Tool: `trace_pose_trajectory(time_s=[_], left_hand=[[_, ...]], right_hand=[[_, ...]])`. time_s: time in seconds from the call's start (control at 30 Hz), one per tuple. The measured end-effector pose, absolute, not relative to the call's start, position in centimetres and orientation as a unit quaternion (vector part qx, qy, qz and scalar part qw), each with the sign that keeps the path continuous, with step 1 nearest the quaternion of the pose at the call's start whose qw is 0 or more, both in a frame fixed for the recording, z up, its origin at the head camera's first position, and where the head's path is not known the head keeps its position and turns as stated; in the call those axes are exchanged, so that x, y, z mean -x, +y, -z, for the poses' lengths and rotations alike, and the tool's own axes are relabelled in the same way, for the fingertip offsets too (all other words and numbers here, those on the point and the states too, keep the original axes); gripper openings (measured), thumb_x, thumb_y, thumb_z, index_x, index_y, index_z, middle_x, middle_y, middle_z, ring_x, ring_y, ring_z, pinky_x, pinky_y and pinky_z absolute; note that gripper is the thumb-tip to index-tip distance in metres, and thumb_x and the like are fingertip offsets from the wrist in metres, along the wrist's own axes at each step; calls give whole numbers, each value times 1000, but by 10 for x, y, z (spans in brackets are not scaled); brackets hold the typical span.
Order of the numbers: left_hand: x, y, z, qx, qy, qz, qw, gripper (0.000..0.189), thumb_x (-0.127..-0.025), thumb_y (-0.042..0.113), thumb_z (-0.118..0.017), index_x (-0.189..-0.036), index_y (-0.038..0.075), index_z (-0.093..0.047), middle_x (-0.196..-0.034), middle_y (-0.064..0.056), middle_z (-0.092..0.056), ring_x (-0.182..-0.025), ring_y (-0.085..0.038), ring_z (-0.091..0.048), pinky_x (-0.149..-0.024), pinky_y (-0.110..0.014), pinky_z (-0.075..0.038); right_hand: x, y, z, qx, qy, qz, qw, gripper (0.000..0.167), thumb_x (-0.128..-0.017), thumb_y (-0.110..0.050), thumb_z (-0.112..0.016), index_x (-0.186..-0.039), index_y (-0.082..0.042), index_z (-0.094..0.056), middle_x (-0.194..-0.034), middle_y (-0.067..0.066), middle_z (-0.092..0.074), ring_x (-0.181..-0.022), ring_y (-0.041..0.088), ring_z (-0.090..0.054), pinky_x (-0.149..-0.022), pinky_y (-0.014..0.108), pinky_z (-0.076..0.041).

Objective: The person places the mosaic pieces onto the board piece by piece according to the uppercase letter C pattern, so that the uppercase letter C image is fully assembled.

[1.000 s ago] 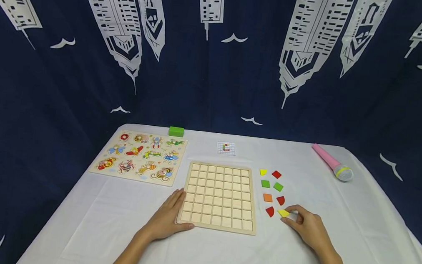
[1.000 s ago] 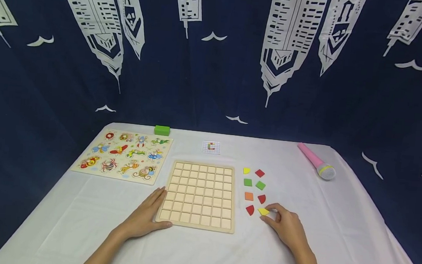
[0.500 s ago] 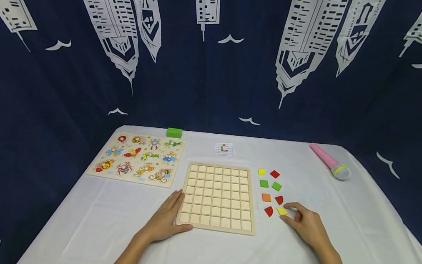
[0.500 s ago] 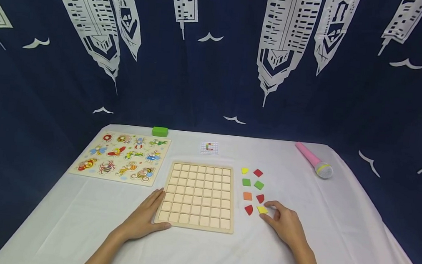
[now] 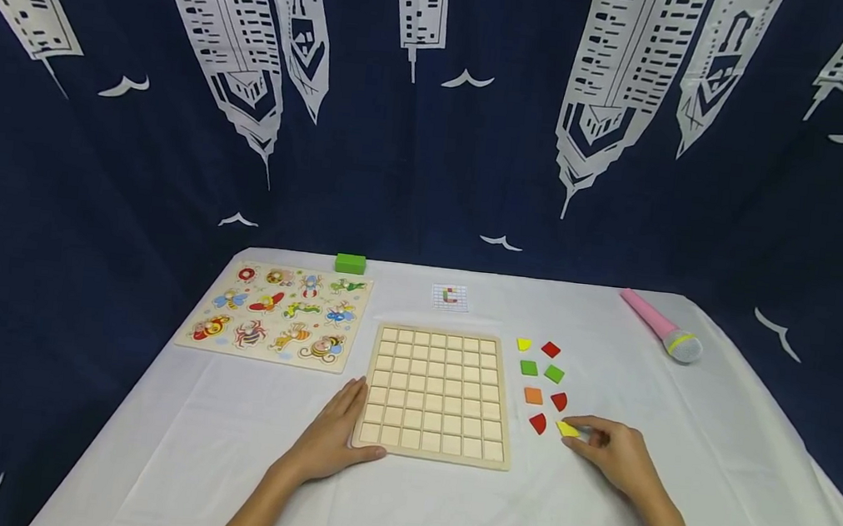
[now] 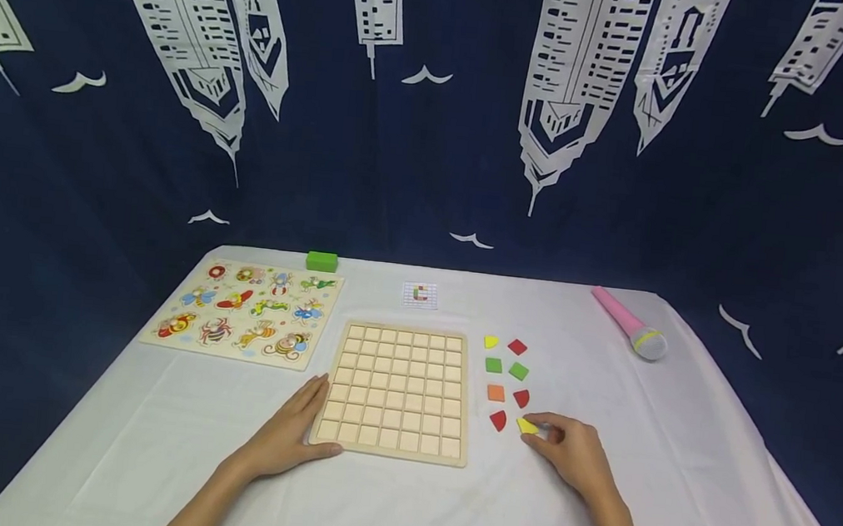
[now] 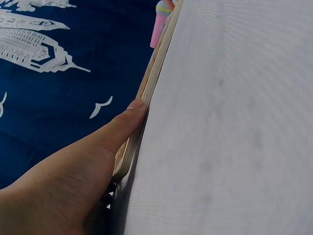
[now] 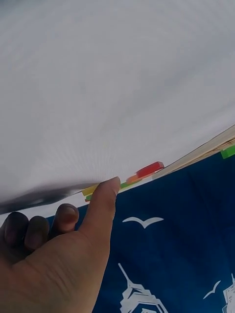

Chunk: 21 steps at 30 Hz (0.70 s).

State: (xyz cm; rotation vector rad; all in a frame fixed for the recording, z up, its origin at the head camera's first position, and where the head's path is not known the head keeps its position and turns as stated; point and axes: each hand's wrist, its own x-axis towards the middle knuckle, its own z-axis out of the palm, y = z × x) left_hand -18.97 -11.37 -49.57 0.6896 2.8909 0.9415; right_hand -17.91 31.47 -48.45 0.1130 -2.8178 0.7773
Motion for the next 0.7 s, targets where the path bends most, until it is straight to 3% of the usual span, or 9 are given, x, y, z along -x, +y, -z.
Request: trace_pose_trajectory(time_s=[0.27, 0.57, 0.7], left_hand=[[188, -108, 497, -218, 920, -327, 2, 108, -74, 60, -65, -144, -5, -15, -151, -20, -10, -139, -32, -6, -111, -48, -10], [188, -108, 498, -214, 926, -311, -1, 108, -74, 63, -62, -145, -3, -16, -152, -18, -11, -139, -30, -7, -111, -44, -9], [187, -109, 498, -222, 925, -307, -7, 107, -74, 61, -63, -144, -6, -18, -151, -20, -12, -139, -32, -8, -111, -46, -10]], right_hand=[[180, 304, 479, -41, -950, -277, 138, 28, -66, -28, -83, -86, -14, -70, -50, -6, -37, -45, 8, -32, -41, 21, -26], [209, 259, 454, -74, -917, -293, 259, 31, -66, -26, -84, -87, -9, -69, -50, -8, -35, -42, 7, -30, -38, 21, -25], [230, 227, 447, -95, -905, -300, 286, 32, -68, -26, -83, -89, -6, -68, -49, -8, -36, -40, 7, -31, -36, 22, -27]])
